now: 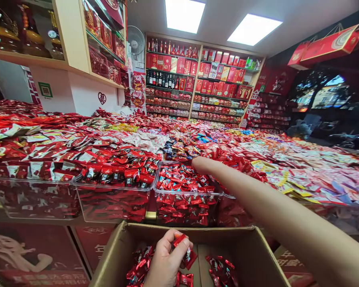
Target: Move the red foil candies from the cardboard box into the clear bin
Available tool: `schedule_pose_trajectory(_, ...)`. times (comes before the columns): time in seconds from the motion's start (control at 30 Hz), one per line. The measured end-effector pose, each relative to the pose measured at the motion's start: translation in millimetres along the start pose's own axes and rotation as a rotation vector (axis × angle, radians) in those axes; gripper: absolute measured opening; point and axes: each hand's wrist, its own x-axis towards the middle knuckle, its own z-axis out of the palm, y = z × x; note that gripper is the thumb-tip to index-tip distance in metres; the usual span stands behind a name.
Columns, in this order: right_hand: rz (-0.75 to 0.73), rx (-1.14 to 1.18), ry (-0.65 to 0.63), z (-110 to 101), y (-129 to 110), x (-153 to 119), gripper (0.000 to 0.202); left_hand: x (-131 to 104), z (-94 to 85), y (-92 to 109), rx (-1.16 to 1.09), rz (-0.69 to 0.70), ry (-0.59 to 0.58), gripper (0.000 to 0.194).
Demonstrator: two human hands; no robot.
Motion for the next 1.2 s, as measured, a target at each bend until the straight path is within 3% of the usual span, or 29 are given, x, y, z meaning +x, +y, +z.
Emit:
schedule_pose_trajectory(0.13,0.001,0.047,0.091,-1.7,3.4,0.5,0.021,2.5,-0.8,-3.1,0.002,0.060,0.057,0.021)
schedule_pose_trajectory(0.23,-0.022,0.098,0.230,-11.9,4.9,-15.4,0.019,2.0,-1.9,1.1,0.025,0.055,0.052,0.019)
schedule_pose_trajectory(0.33,-0.089,0.170,0.384,-11.1,-8.3,-55.8,0.022,0.0,-2.0,9.1,0.014,0.047,0.092,0.022)
schedule_pose_trajectory(0.4,-0.156,0.279,0.463,3.4,-26.5,-90.5,0.024,-0.9,-1.4,14.4,-0.054,0.050,0.142,0.023)
schedule_pose_trajectory(0.47,-0.243,0.597,0.524,27.4,-47.9,-121.4,0.019,-1.0,-0.8,18.1,-0.127,0.043,0.165,0.023)
schedule_pose_trajectory(0.53,-0.260,0.856,0.487,54.8,-66.8,-140.9,0.015,-0.9,-0.1,19.4,-0.165,0.022,0.148,0.021)
schedule_pose_trajectory(0.63,-0.198,1.191,0.413,88.6,-82.7,-145.3,0.012,-1.9,1.6,17.2,-0.187,0.001,0.093,0.018)
schedule_pose_trajectory(0.8,-0.149,1.679,0.254,109.9,-81.9,-133.1,0.015,-2.5,5.0,13.4,-0.275,-0.010,0.044,0.013)
schedule_pose_trajectory(0.83,-0.155,1.679,0.261,110.6,-80.9,-133.5,0.015,-1.6,4.8,13.6,-0.277,-0.010,0.051,0.013)
schedule_pose_trajectory(0.9,-0.206,1.516,0.396,110.9,-80.3,-137.1,0.016,1.0,3.4,14.8,-0.259,0.004,0.092,0.012)
schedule_pose_trajectory(1.0,-0.393,1.013,0.663,111.1,-82.9,-143.7,0.030,3.6,0.7,16.4,-0.237,0.000,0.122,0.013)
schedule_pose_trajectory(1.07,-0.489,0.737,0.767,112.8,-86.0,-145.6,0.028,2.9,0.1,16.8,-0.227,-0.038,0.100,0.013)
schedule_pose_trajectory(1.2,-0.501,0.585,0.923,116.5,-86.8,-145.5,0.016,0.4,0.6,15.9,-0.207,-0.113,0.021,0.025)
